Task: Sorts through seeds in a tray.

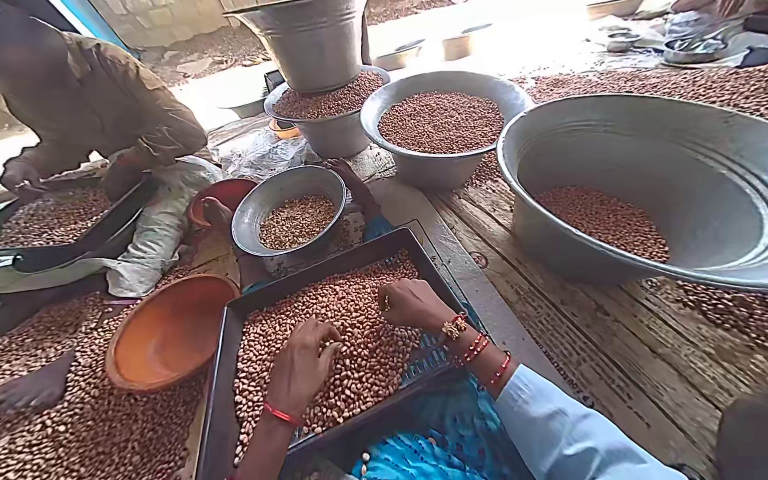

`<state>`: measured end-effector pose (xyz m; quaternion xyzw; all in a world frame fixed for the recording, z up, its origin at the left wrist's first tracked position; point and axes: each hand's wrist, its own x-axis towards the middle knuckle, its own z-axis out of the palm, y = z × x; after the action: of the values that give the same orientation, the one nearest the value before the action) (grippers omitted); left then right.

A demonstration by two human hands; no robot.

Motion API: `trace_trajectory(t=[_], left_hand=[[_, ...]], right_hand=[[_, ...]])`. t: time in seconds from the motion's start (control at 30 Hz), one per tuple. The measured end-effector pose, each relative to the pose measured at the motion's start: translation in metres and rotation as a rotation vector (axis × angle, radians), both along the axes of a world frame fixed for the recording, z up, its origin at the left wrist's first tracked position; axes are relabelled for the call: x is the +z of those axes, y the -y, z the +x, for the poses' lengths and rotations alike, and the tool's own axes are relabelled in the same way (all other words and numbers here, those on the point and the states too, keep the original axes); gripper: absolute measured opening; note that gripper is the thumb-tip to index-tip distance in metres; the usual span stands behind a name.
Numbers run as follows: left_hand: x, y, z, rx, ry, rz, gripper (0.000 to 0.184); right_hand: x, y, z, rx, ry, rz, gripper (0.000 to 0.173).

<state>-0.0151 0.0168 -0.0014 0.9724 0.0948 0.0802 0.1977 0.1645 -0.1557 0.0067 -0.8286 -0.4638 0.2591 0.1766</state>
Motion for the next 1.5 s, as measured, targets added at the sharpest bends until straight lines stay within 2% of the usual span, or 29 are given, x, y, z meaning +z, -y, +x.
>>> trace_trajectory(t=[0.03,0.1,0.13,0.17,0.2,0.23,0.27,0.33,0.4,0.53,0.63,0.7,0.73,0.8,0.83,0.9,0.93,1.0,1.1,1.33,1.5], left_hand=[[0.006,-0.011,-0.008,-0.116,-0.051,-0.204,0.009],[0.013,-0.04,-0.025,-0.478,-0.198,-0.737,0.025],[0.015,-0.051,-0.031,-0.606,-0.249,-0.922,0.033],[0.018,-0.059,-0.037,-0.586,-0.23,-1.0,0.035],[0.021,-0.065,-0.045,-0.428,-0.166,-0.973,0.032],[0.024,-0.069,-0.05,-0.19,-0.117,-0.822,0.029],[0.026,-0.075,-0.051,0.028,-0.137,-0.572,0.027],[0.025,-0.084,-0.045,0.328,-0.335,-0.119,0.028],[0.018,-0.077,-0.035,0.441,-0.576,0.095,0.036],[0.012,-0.021,-0.011,0.359,-0.753,0.169,0.054],[0.014,0.01,0.002,0.29,-0.793,0.057,0.057],[0.005,0.009,-0.003,0.234,-0.609,-0.215,0.06],[-0.001,0.006,-0.009,0.229,-0.469,-0.415,0.061],[-0.005,0.005,-0.018,0.279,-0.244,-0.825,0.068],[-0.002,0.005,-0.021,0.3,-0.149,-0.958,0.069],[0.004,-0.003,-0.023,0.263,-0.035,-1.048,0.069],[0.008,-0.01,-0.025,0.201,-0.019,-1.021,0.067],[0.016,-0.022,-0.026,0.091,0.013,-0.938,0.054],[0.034,-0.026,-0.031,0.118,0.068,-0.896,0.041],[0.037,-0.037,-0.038,0.248,0.12,-0.558,0.03],[0.026,-0.013,-0.009,0.096,0.166,-0.107,0.016]], right_hand=[[0.006,0.005,-0.003,0.114,-0.148,0.08,0.023],[0.007,0.012,-0.011,0.396,-0.532,0.255,0.023],[0.008,0.014,-0.015,0.471,-0.644,0.28,0.027],[0.009,0.018,-0.017,0.48,-0.627,0.272,0.029],[0.01,0.022,-0.017,0.414,-0.499,0.228,0.03],[0.011,0.027,-0.018,0.294,-0.322,0.131,0.032],[0.013,0.03,-0.02,0.154,-0.167,-0.008,0.034],[0.014,0.031,-0.023,-0.059,0.014,-0.241,0.036],[0.011,0.029,-0.027,-0.142,0.058,-0.34,0.036],[0.003,0.013,-0.054,-0.088,-0.021,-0.301,0.038],[0.0,-0.005,-0.079,-0.002,-0.131,-0.196,0.047],[0.001,-0.012,-0.086,0.049,-0.2,-0.108,0.055],[0.002,-0.014,-0.085,0.074,-0.24,-0.052,0.061],[0.004,-0.014,-0.075,0.121,-0.294,0.109,0.061],[0.005,-0.012,-0.066,0.135,-0.306,0.195,0.055],[0.009,-0.006,-0.046,0.112,-0.261,0.326,0.037],[0.012,-0.003,-0.036,0.074,-0.192,0.342,0.029],[0.016,0.001,-0.016,-0.027,-0.027,0.245,0.021],[0.011,0.0,0.006,-0.072,0.127,0.025,0.021],[-0.015,-0.01,0.01,-0.04,0.118,-0.08,0.022],[-0.016,-0.006,0.021,-0.087,0.035,0.014,0.023]])
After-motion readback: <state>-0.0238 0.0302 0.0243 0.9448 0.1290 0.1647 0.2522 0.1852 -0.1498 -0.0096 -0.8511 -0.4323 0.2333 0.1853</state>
